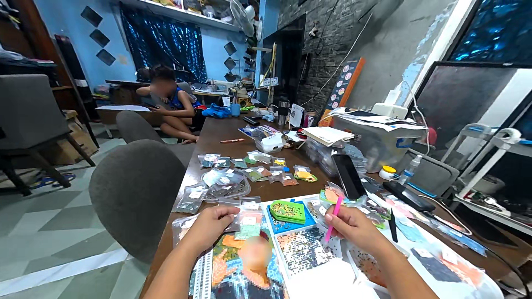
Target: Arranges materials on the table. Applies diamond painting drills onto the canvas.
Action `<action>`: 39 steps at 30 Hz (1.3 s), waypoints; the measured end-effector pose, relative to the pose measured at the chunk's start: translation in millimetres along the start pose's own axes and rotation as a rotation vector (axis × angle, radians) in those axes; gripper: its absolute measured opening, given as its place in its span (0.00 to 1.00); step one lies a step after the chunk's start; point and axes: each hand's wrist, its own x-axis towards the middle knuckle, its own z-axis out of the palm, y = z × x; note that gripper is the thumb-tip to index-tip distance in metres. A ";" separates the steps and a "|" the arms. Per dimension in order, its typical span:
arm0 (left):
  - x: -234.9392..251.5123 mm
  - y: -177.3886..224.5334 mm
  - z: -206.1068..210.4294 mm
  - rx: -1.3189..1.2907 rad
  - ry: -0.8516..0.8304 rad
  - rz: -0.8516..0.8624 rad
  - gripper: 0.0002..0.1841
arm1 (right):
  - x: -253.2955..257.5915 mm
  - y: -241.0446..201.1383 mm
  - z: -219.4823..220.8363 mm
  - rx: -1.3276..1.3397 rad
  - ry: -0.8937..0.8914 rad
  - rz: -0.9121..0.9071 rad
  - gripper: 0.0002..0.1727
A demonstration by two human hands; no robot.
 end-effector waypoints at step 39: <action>-5.1 3.9 0.3 0.060 -0.041 0.065 0.14 | 8.3 -89.7 149.5 0.160 -0.306 -0.605 0.25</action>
